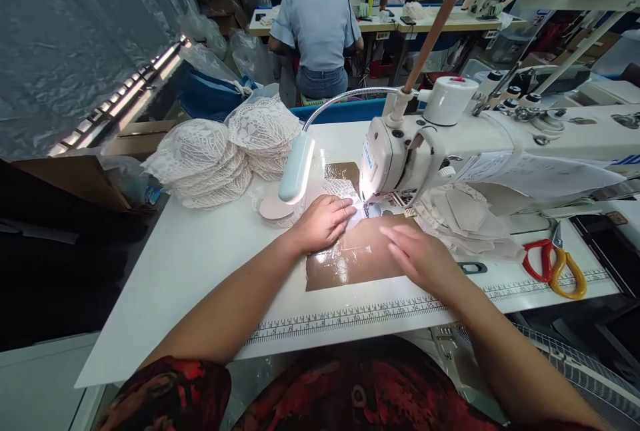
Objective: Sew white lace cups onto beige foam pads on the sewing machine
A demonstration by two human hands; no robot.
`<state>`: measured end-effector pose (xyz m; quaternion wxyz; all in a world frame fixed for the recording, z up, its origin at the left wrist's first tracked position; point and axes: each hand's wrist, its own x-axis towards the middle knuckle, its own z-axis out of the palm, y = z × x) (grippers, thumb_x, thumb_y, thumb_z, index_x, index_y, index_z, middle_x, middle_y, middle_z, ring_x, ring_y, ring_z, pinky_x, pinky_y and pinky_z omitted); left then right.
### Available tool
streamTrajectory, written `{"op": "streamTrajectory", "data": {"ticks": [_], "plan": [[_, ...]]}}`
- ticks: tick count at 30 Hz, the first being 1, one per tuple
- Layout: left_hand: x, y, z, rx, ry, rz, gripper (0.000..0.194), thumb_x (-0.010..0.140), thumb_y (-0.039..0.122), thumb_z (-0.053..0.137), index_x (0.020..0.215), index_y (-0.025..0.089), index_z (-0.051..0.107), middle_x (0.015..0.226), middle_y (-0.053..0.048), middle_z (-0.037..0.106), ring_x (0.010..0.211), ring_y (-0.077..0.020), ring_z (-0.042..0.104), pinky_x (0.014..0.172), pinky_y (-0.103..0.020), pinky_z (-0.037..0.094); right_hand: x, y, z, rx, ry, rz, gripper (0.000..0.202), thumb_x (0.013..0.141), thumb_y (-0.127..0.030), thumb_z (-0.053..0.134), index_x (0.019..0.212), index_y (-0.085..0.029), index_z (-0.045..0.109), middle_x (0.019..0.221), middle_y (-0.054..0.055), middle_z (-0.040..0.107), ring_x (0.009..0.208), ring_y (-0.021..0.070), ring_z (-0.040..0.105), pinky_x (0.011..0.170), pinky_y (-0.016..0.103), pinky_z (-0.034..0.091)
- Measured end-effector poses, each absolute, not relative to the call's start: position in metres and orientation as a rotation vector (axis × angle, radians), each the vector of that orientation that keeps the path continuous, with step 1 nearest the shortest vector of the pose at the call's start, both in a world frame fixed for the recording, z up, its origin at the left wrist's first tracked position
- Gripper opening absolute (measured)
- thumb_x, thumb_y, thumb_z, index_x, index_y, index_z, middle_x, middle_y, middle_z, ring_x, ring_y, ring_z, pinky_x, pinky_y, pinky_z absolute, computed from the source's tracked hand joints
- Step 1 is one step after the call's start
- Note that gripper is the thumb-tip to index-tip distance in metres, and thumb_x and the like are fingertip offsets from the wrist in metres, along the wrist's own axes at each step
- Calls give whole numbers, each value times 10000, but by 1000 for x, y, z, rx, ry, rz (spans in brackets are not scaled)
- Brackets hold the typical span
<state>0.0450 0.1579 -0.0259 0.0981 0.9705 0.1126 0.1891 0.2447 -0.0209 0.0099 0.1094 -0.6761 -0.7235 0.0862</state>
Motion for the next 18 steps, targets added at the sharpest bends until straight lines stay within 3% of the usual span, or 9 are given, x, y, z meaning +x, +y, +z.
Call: {"op": "streamTrajectory", "data": {"ticks": [5,11,14,18], "plan": [[45,157,-25,2880,454,567,405,931,388,508,1205,132,658,1297,-151,614,1112,-292,565,967,-459,455,281,-83,7,-2015,-2111,12,387,953,-263,407,1279,-172,596,1169,127,681,1039,233,650,824,364,551],[45,163,-19,2672,662,557,237,881,166,508,964,161,729,1143,-106,706,1034,-235,634,927,-434,513,312,-115,-22,-2046,-2237,-294,368,852,-130,444,1117,-143,699,1123,160,694,1030,280,643,865,426,559],[37,143,-3,2571,407,354,184,880,160,546,890,179,729,1087,-64,728,1026,-188,650,926,-343,527,318,-114,-28,-1988,-2319,-340,407,827,-72,432,1126,-147,697,1098,145,700,973,254,657,836,380,567],[23,98,18,2378,35,102,210,905,171,552,1031,202,718,1143,-75,705,1124,-183,614,1015,-336,487,319,-108,-27,-1940,-2312,-225,409,861,-95,407,1170,-126,673,1093,155,682,935,241,654,794,358,561]]}}
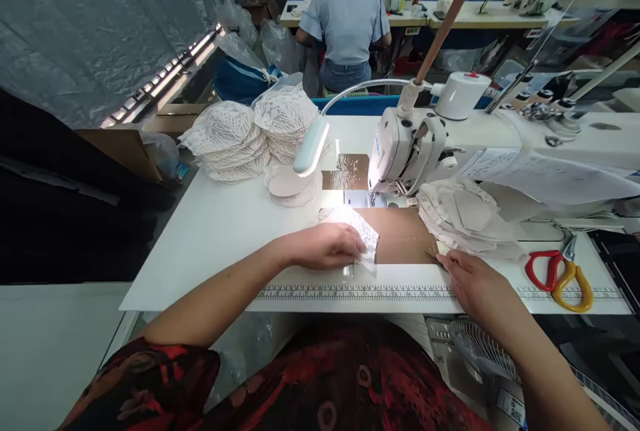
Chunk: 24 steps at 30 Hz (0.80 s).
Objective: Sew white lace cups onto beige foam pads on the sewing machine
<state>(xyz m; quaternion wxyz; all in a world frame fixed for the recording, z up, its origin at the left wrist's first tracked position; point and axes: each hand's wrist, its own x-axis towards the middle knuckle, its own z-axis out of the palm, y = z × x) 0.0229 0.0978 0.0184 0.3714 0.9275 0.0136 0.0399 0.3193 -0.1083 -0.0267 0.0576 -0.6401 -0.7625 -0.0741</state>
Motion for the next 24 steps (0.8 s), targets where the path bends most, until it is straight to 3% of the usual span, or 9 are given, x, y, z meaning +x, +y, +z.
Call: {"op": "streamTrajectory", "data": {"ticks": [3,7,11,19,24], "plan": [[14,79,25,2331,101,168,256,877,213,620,1122,202,691,1247,-103,652,1211,-213,568,1061,-381,460,317,-104,-27,-1921,-2210,-90,367,923,-194,405,1167,-140,674,1054,143,677,913,235,652,753,350,554],[10,89,24,2285,567,472,406,858,332,657,1239,193,628,1325,-125,603,1261,-258,535,1072,-457,442,314,-103,-33,-1841,-2058,-70,332,954,-285,424,1114,-166,690,1009,127,692,934,236,659,786,364,556],[13,113,17,2157,951,360,591,773,411,715,1296,168,586,1363,-138,575,1229,-305,562,1030,-463,468,314,-110,-36,-1761,-1961,-65,285,948,-270,453,1119,-196,669,1037,105,725,974,226,675,875,381,550],[18,121,8,1745,720,252,386,745,381,717,1046,140,685,1028,-73,712,940,-218,658,771,-305,531,292,-104,-20,-1755,-1758,205,301,964,-293,417,1164,-211,628,968,59,747,874,182,709,796,310,565],[20,114,7,1498,669,235,333,706,381,782,897,128,680,843,-31,679,734,-140,610,636,-236,480,265,-70,-4,-1704,-1738,571,431,987,-402,365,1269,-188,612,1106,81,727,1003,202,683,868,340,538]]}}
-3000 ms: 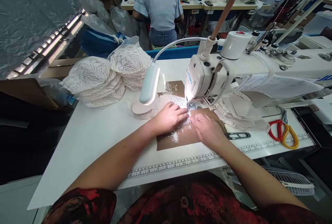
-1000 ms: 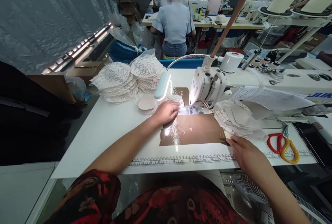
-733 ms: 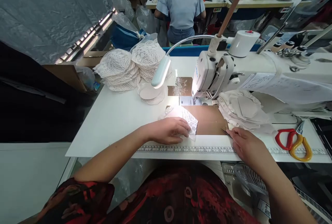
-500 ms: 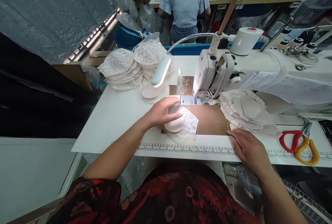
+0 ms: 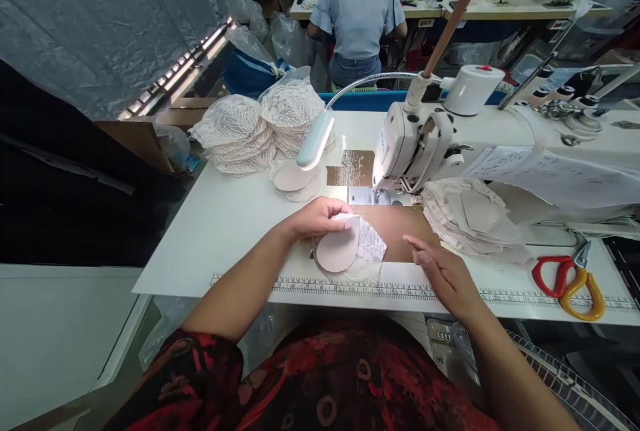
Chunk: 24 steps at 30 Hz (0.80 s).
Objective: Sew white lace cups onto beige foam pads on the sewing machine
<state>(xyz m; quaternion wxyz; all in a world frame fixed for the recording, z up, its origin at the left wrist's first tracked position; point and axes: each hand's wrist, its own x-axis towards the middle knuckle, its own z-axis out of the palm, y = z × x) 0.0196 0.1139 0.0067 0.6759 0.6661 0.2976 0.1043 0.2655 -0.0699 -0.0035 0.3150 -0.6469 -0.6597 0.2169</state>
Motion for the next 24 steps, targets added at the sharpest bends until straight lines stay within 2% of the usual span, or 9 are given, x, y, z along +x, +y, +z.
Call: {"op": "streamTrajectory", "data": {"ticks": [3,8,11,14,18,20,24], "plan": [[19,111,5,1423,675,230,325,714,392,789,841,117,671,777,-19,649,676,-112,574,591,-213,449,253,-46,4,-1665,-1761,720,468,984,-427,358,1286,-183,620,1175,91,708,1078,225,656,944,390,505],[15,110,3,1310,657,198,358,760,418,762,940,117,691,805,-35,666,692,-123,594,607,-220,463,243,-14,8,-1637,-1686,995,465,907,-492,522,1275,-232,635,1258,76,670,1182,257,598,1018,423,455],[13,111,3,1278,664,198,363,764,410,763,958,109,707,839,-55,688,724,-140,619,653,-237,486,239,0,7,-1621,-1579,1084,507,827,-508,633,1239,-213,644,1137,73,698,1079,253,631,952,398,487],[14,111,4,1236,678,210,346,753,403,774,915,103,713,816,-56,693,709,-139,621,648,-236,488,232,10,5,-1534,-1540,1189,423,782,-475,679,1097,-192,679,973,49,691,923,221,633,838,358,504],[15,112,3,1200,700,236,320,745,391,785,870,104,714,792,-52,694,691,-134,624,625,-227,490,224,13,5,-1538,-1433,1308,273,779,-427,656,885,-176,661,723,-9,592,650,137,531,601,277,442],[15,112,3,1196,703,241,314,752,387,781,876,106,714,784,-49,693,683,-132,626,619,-225,494,223,10,5,-1552,-1362,1326,249,768,-418,658,823,-176,634,689,-23,552,608,117,489,550,258,405],[15,112,3,1202,712,234,303,768,383,769,876,107,707,768,-44,690,660,-123,623,591,-212,487,225,6,5,-1550,-1279,1365,244,749,-402,665,849,-182,632,669,-35,522,588,110,472,528,251,397]]}}
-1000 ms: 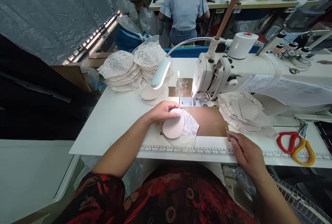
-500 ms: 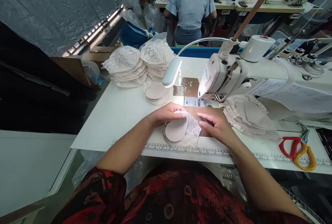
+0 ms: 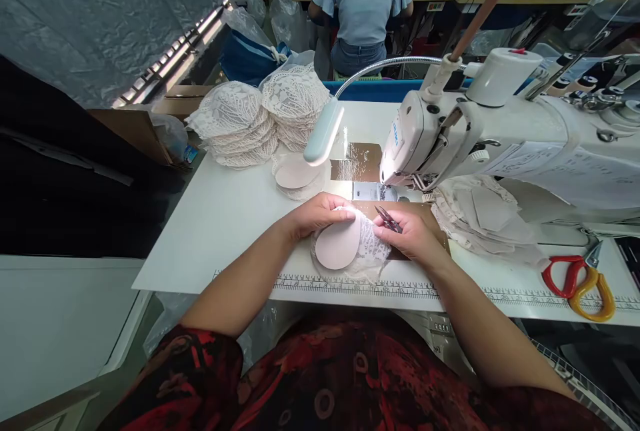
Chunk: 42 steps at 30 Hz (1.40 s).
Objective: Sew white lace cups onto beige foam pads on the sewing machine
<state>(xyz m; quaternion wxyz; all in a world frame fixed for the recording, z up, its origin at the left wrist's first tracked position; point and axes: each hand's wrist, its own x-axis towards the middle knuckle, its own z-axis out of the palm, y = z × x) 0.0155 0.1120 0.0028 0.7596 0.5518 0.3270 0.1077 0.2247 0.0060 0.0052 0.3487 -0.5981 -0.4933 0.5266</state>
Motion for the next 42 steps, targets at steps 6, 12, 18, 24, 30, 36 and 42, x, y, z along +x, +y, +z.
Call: {"op": "streamTrajectory", "data": {"ticks": [6,12,18,24,30,36,42], "plan": [[14,114,0,1209,709,225,314,761,366,773,935,111,715,825,-49,701,717,-132,633,641,-218,498,231,5,0,-1516,-1321,1347,257,766,-397,652,907,-182,658,733,-13,576,629,124,502,557,259,417],[14,114,-3,1237,636,209,309,757,336,775,974,123,718,920,-60,702,791,-136,630,715,-230,491,222,14,-2,-1513,-1449,1173,265,822,-420,618,945,-189,664,840,18,640,774,166,557,691,285,433],[13,116,-5,1290,561,205,364,724,297,796,1035,135,699,977,-57,684,837,-142,621,755,-241,486,215,18,-2,-1550,-1561,1013,323,885,-442,530,685,-189,556,634,-26,471,633,130,423,576,264,322],[16,109,-4,1439,576,206,326,757,356,762,980,130,691,853,-21,648,730,-110,571,636,-199,443,216,17,-6,-1526,-1579,971,346,906,-456,502,684,-193,529,653,-22,473,641,135,421,587,271,327],[20,104,3,1481,585,220,298,790,391,732,921,123,717,778,-18,648,690,-104,551,616,-199,421,224,12,-12,-1427,-1418,1104,390,948,-526,421,1058,-209,621,764,-5,601,594,122,480,608,278,418],[17,104,5,1339,634,252,311,774,394,755,939,131,744,851,-56,710,748,-138,613,670,-227,473,242,3,-7,-1440,-1420,1208,452,855,-517,601,1197,-226,657,1029,73,701,906,208,634,805,343,505],[16,104,2,1302,668,260,328,760,399,770,939,125,747,839,-57,707,737,-140,611,670,-233,471,239,3,-4,-1396,-1390,1336,355,833,-465,653,1072,-203,671,1022,67,708,867,191,650,766,323,518]]}}
